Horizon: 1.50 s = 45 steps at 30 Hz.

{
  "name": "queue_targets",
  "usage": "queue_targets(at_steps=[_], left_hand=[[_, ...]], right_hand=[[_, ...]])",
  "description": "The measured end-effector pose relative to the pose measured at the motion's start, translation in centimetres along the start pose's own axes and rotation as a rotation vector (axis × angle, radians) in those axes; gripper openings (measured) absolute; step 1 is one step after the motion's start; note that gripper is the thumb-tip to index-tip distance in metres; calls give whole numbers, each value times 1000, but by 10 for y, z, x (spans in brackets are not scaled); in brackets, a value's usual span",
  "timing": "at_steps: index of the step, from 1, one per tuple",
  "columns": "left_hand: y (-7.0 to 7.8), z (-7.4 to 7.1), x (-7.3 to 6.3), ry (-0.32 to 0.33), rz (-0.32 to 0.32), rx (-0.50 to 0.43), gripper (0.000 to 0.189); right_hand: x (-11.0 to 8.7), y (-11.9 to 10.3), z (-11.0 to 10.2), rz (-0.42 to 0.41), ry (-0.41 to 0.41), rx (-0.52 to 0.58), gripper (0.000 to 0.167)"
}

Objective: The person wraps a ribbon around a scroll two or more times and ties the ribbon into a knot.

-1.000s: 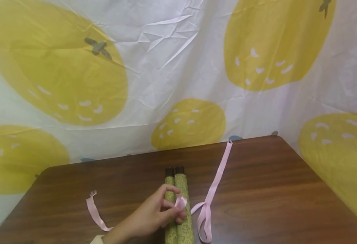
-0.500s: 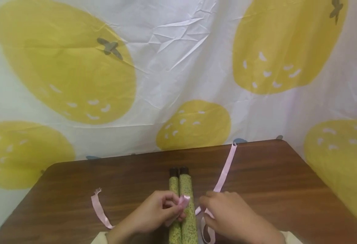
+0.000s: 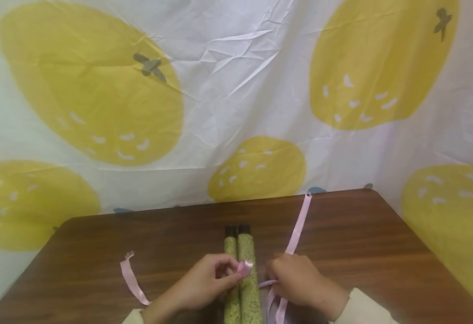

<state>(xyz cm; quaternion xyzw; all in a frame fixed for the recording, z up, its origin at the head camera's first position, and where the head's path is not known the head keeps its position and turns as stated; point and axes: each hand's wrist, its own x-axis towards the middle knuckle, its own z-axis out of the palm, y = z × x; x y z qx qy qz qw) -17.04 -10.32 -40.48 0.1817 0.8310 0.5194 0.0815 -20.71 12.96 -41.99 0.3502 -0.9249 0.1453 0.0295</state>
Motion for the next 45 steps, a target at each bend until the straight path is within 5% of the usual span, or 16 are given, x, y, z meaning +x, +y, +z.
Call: queue_targets(at_steps=[6, 9, 15, 23, 30, 38, 45], left_hand=[[0, -2, 0, 22, 16, 33, 26], [-1, -1, 0, 17, 7, 32, 25], [-2, 0, 0, 9, 13, 29, 21], [1, 2, 0, 25, 29, 49, 26], [1, 4, 1, 28, 28, 35, 20], [1, 7, 1, 52, 34, 36, 22], [-1, 9, 1, 7, 73, 30, 13]], right_hand=[[-1, 3, -13, -96, -31, 354, 24], [-4, 0, -22, -100, -59, 415, 23], [-16, -7, -45, -20, -137, 292, 13], [-32, -9, -73, 50, -82, -42, 20], [-29, -19, -94, -107, -109, 22, 26], [-8, -37, -99, -376, -87, 19, 19], [12, -51, -96, -473, -100, 74, 19]])
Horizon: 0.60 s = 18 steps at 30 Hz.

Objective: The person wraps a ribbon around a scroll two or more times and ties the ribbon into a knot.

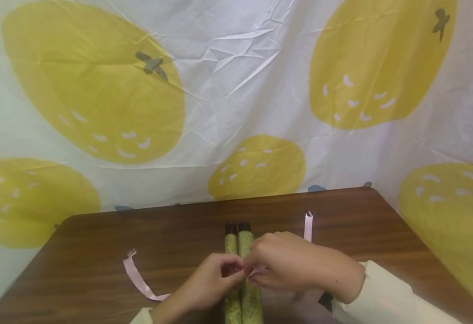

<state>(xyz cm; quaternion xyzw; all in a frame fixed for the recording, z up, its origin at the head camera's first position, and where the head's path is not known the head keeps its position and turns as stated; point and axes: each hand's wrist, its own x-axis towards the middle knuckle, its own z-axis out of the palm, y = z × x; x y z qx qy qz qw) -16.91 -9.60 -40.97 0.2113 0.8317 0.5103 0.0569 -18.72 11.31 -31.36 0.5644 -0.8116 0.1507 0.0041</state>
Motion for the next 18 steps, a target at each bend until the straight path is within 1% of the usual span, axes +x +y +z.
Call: queue_targets(at_steps=[3, 6, 12, 15, 18], left_hand=[[-1, 0, -1, -53, 24, -16, 11], [-2, 0, -2, -98, 29, -45, 11], [-1, 0, -3, -139, 20, -96, 14], [-1, 0, -3, -160, 32, -105, 20], [-1, 0, -3, -167, 30, -107, 24]], right_hand=[[8, 1, 0, 9, 0, 30, 15], [13, 5, 1, 28, -1, 64, 14], [20, 18, 5, 54, 23, 112, 20], [21, 25, 8, 58, 34, 144, 17], [21, 33, 11, 58, 47, 166, 12]])
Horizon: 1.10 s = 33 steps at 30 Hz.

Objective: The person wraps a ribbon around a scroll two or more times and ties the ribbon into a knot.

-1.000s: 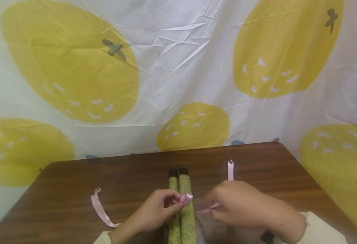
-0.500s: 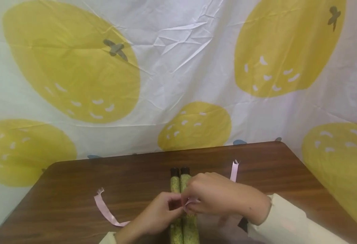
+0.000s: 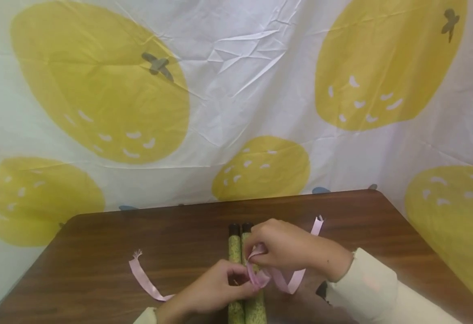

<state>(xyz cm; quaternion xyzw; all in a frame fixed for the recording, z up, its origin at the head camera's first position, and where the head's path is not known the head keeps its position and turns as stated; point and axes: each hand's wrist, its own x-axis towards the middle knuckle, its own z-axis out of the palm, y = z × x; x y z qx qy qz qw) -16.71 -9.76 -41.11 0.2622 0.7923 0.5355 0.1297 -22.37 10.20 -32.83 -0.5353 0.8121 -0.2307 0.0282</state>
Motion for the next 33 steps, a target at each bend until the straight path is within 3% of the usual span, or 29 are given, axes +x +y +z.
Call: queue_targets(at_steps=[10, 18, 21, 24, 28, 33], left_hand=[[0, 1, -1, 8, -32, -18, 24], [-2, 2, 0, 29, -31, -15, 23], [-2, 3, 1, 37, -41, -42, 20], [-2, 4, 1, 50, -58, -68, 17], [-2, 3, 1, 54, -56, -38, 19], [-2, 2, -1, 49, -33, -2, 21]], right_hand=[[-2, 26, 9, 3, 0, 39, 9], [-13, 34, 22, 26, -80, 46, 14], [-20, 32, 22, 46, -37, 15, 19], [-25, 25, 21, 77, 62, 15, 19], [-33, 14, 24, 116, 146, 138, 12], [-38, 11, 37, 118, 135, 263, 6]])
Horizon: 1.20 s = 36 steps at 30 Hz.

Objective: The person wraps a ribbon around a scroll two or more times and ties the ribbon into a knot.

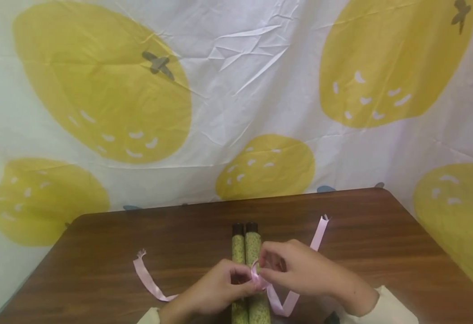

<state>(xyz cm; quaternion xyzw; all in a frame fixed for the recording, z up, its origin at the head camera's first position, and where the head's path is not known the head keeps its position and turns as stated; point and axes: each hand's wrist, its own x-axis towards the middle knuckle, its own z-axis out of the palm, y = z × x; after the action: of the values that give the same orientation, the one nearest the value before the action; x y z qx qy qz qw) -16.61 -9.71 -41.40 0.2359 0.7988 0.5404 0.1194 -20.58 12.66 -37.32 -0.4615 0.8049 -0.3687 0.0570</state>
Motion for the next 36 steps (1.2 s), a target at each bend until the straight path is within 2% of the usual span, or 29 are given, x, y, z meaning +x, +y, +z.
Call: queue_targets(at_steps=[6, 13, 19, 22, 26, 29, 33, 36], left_hand=[[-1, 0, 0, -5, 19, 3, 20], [0, -2, -1, -11, 22, -5, 20], [1, -1, 1, -1, -7, -33, 18], [1, 0, 1, -3, -14, -49, 18], [1, -1, 1, -4, -7, -63, 19], [1, 0, 1, -6, -13, -74, 19], [0, 0, 1, -20, -10, -73, 18], [-2, 2, 1, -25, 7, -68, 18]], right_hand=[[-5, 8, 8, -18, -19, 86, 6], [-2, 9, 12, -28, -45, 235, 7], [-3, 13, 9, -39, -71, 341, 8], [-4, 14, 5, -22, -104, 436, 10], [-5, 14, 1, 6, -119, 507, 10], [-5, 13, 4, 24, -114, 458, 11], [-4, 11, 12, 51, -104, 294, 17], [-6, 11, 16, 49, -98, 222, 20]])
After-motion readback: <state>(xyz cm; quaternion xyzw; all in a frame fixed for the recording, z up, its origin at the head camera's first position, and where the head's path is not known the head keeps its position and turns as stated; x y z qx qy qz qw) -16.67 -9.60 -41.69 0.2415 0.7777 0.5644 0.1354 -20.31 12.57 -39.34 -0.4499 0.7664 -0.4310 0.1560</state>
